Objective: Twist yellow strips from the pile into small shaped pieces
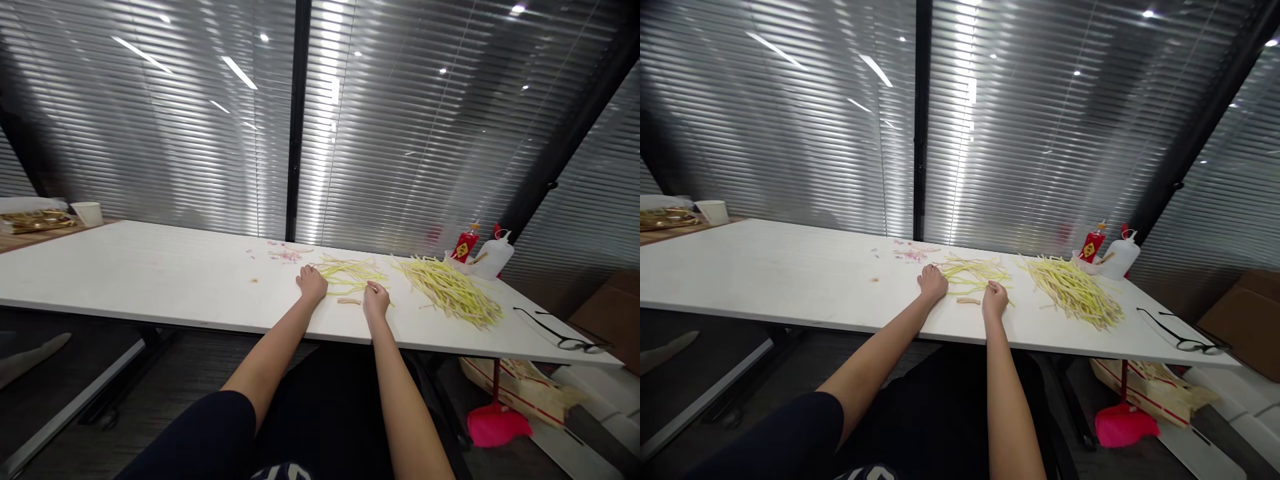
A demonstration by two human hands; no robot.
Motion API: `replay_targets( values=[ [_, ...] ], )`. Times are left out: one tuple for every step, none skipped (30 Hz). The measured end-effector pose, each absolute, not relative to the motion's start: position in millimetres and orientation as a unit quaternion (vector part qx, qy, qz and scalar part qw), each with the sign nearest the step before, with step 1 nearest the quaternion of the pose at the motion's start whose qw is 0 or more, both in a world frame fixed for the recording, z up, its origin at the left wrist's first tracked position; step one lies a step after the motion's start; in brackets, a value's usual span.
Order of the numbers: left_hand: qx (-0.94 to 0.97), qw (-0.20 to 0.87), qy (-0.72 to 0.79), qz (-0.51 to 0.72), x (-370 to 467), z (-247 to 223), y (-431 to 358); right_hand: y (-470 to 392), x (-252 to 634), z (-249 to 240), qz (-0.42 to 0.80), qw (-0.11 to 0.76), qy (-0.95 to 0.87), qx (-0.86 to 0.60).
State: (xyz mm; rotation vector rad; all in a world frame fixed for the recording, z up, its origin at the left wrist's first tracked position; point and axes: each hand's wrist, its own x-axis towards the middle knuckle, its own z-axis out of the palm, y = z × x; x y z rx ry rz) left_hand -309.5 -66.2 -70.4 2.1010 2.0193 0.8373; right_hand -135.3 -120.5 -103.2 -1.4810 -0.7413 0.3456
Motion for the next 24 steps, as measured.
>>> replay_targets(
  values=[
    [0.689,0.056,0.667,0.279,-309.3,-70.2,-66.3,-120.8,-135.5,-103.0,0.153,0.664,-0.328,-0.654],
    [0.684,0.058,0.670,0.282,-309.1,-70.0,-66.4,-120.9,-135.7,-102.9,0.154,0.666,-0.329,-0.651],
    [0.679,0.062,0.673,0.286,-308.8,-69.7,-66.4,-121.0,-135.9,-102.9,0.153,0.669,-0.330,-0.649],
    [0.675,0.064,0.675,0.291,-308.6,-69.4,-66.4,-121.0,-136.0,-103.0,0.152,0.671,-0.331,-0.646],
    [0.670,0.068,0.678,0.295,-308.5,-69.0,-66.5,-120.9,-136.0,-103.1,0.150,0.673,-0.332,-0.644],
    [0.667,0.072,0.679,0.299,-308.5,-68.6,-66.6,-120.8,-136.0,-103.2,0.148,0.674,-0.333,-0.643],
    [0.664,0.075,0.679,0.303,-308.6,-68.1,-66.9,-120.7,-136.0,-103.2,0.146,0.673,-0.333,-0.644],
    [0.662,0.079,0.679,0.307,-308.7,-67.5,-67.2,-120.7,-135.9,-103.2,0.144,0.672,-0.332,-0.646],
    [0.660,0.081,0.679,0.311,-309.0,-67.0,-67.5,-120.6,-135.9,-103.1,0.144,0.669,-0.332,-0.649],
    [0.658,0.083,0.678,0.317,-309.3,-66.6,-67.8,-120.7,-135.8,-103.0,0.145,0.666,-0.331,-0.652],
    [0.656,0.086,0.677,0.322,-309.6,-66.2,-68.0,-120.7,-135.7,-102.8,0.146,0.664,-0.332,-0.654],
    [0.654,0.089,0.676,0.327,-310.0,-65.9,-68.1,-120.8,-135.6,-102.5,0.146,0.661,-0.334,-0.656],
    [0.653,0.092,0.675,0.332,-310.3,-65.8,-68.0,-120.8,-135.5,-102.4,0.144,0.660,-0.335,-0.657],
    [0.652,0.095,0.673,0.336,-310.6,-65.8,-67.8,-120.8,-135.4,-102.4,0.142,0.659,-0.336,-0.658],
    [0.652,0.098,0.672,0.339,-310.9,-65.8,-67.4,-120.6,-135.2,-102.6,0.139,0.658,-0.336,-0.659],
    [0.651,0.101,0.670,0.342,-311.1,-65.9,-67.0,-120.3,-135.0,-103.0,0.137,0.658,-0.335,-0.660],
    [0.652,0.103,0.668,0.345,-311.3,-65.9,-66.5,-119.9,-134.7,-103.6,0.136,0.659,-0.335,-0.660],
    [0.652,0.104,0.665,0.349,-311.6,-65.9,-66.1,-119.4,-134.5,-104.3,0.136,0.660,-0.335,-0.658],
    [0.653,0.104,0.662,0.353,-311.9,-65.9,-65.7,-118.9,-134.3,-105.1,0.136,0.663,-0.335,-0.655],
    [0.654,0.106,0.660,0.356,-312.2,-65.9,-65.3,-118.5,-134.2,-105.7,0.136,0.667,-0.335,-0.652],
    [0.652,0.107,0.658,0.361,-312.5,-65.8,-65.0,-118.2,-134.2,-106.3,0.135,0.670,-0.336,-0.649],
    [0.648,0.109,0.658,0.367,-312.9,-65.9,-64.6,-118.0,-134.3,-106.5,0.135,0.671,-0.336,-0.646],
    [0.643,0.112,0.658,0.375,-313.4,-66.0,-64.3,-118.0,-134.5,-106.5,0.136,0.671,-0.337,-0.646],
    [0.637,0.115,0.659,0.383,-313.9,-66.3,-63.8,-118.1,-134.7,-106.2,0.137,0.669,-0.336,-0.648]
  ],
)
